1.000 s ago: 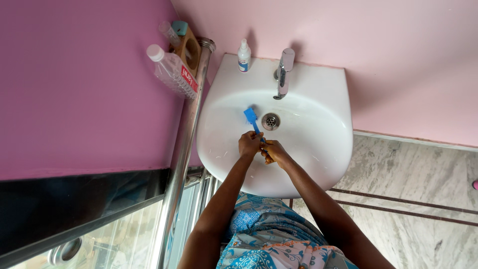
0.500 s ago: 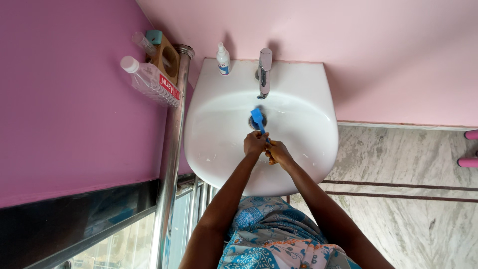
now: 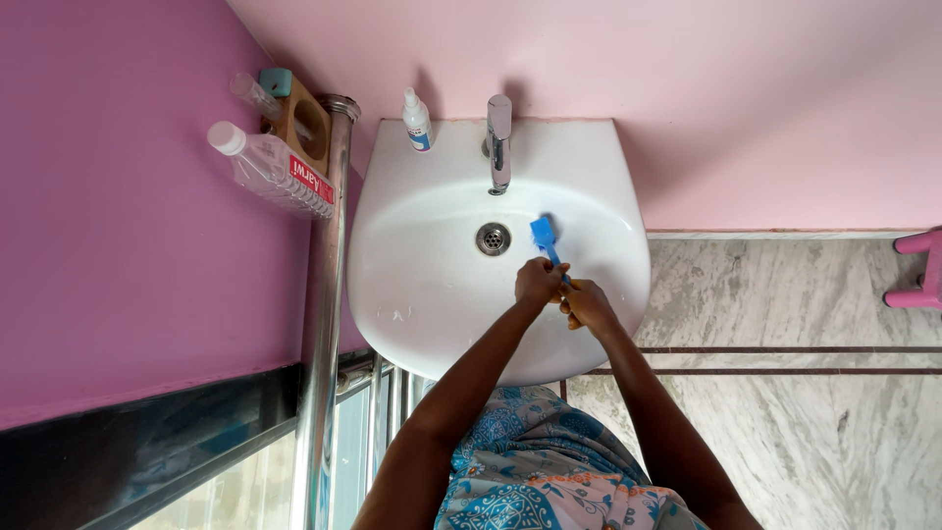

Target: The person cleans a blue handheld brush by hand in a sink. The person holds the brush under a faucet, turns the water on, and uses their fingers to scrub the bristles.

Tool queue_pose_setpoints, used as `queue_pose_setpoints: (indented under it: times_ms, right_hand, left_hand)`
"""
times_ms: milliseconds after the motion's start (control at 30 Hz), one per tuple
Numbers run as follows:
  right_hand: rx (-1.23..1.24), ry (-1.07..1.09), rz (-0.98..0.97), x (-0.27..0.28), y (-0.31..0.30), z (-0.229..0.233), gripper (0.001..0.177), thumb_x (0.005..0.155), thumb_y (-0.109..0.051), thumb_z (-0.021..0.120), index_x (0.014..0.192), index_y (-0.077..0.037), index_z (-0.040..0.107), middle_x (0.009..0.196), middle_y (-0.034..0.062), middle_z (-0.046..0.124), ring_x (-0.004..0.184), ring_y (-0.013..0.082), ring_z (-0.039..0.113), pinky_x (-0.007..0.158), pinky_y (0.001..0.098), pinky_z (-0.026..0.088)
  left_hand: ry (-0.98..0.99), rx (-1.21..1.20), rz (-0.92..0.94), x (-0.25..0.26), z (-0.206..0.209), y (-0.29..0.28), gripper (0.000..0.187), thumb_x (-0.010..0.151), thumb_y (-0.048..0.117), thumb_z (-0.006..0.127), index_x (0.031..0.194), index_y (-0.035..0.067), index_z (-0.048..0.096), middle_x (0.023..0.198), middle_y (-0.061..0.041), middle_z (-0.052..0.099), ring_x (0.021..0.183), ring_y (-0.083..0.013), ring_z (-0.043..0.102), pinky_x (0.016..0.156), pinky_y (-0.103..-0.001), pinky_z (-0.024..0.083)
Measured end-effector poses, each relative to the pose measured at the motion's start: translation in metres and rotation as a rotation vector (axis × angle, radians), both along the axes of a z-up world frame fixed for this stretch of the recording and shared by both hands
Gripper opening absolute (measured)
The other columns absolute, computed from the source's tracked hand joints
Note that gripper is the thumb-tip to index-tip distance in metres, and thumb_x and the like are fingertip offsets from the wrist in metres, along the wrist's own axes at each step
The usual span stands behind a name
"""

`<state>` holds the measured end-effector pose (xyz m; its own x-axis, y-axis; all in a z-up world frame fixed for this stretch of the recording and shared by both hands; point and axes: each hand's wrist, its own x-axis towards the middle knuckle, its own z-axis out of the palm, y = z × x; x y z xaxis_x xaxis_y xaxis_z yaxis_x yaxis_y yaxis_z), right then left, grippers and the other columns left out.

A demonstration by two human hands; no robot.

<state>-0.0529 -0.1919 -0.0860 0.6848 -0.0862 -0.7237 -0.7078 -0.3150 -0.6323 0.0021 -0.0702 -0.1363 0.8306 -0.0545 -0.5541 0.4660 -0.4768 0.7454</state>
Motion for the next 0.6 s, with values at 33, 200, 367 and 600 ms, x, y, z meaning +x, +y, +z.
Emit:
queue_pose_setpoints:
  times_ms: [33, 200, 367, 600]
  right_hand:
    - [0.029, 0.022, -0.002, -0.004, -0.005, 0.003, 0.043, 0.107, -0.038, 0.05, 0.096, -0.001, 0.067, 0.064, 0.0028, 0.056, 0.044, 0.0113, 0.048, 0.042, 0.0303, 0.046]
    - [0.152, 0.115, 0.036, -0.012, 0.004, 0.009, 0.045, 0.106, -0.043, 0.049, 0.094, -0.003, 0.066, 0.062, 0.0017, 0.056, 0.043, 0.011, 0.042, 0.044, 0.0316, 0.047]
    - [0.131, 0.202, 0.12, -0.007, 0.053, 0.011, 0.038, 0.106, -0.041, 0.049, 0.093, -0.009, 0.067, 0.063, -0.0003, 0.057, 0.045, 0.0088, 0.045, 0.047, 0.0298, 0.049]
    - [0.229, 0.163, 0.185, 0.006, 0.085, 0.004, 0.041, 0.107, -0.041, 0.051, 0.093, -0.007, 0.067, 0.061, -0.0016, 0.054, 0.044, 0.0081, 0.04, 0.044, 0.0291, 0.042]
  left_hand:
    - [0.03, -0.01, -0.007, -0.004, 0.003, -0.003, 0.037, 0.089, 0.042, 0.079, 0.095, 0.006, 0.075, 0.082, -0.007, 0.078, 0.063, -0.0156, 0.073, 0.061, -0.031, 0.058]
    - [0.115, -0.089, 0.014, -0.023, 0.025, 0.025, 0.037, 0.089, 0.041, 0.077, 0.091, 0.005, 0.073, 0.075, -0.009, 0.077, 0.058, -0.0176, 0.074, 0.059, -0.031, 0.061]
    - [0.092, 0.011, 0.088, -0.031, 0.03, 0.073, 0.034, 0.088, 0.039, 0.079, 0.09, 0.006, 0.073, 0.075, -0.008, 0.077, 0.058, -0.0143, 0.073, 0.059, -0.027, 0.058]
    - [0.094, -0.098, 0.22, -0.033, 0.047, 0.113, 0.033, 0.091, 0.032, 0.078, 0.09, 0.0, 0.073, 0.076, -0.009, 0.077, 0.057, -0.0163, 0.074, 0.053, -0.027, 0.059]
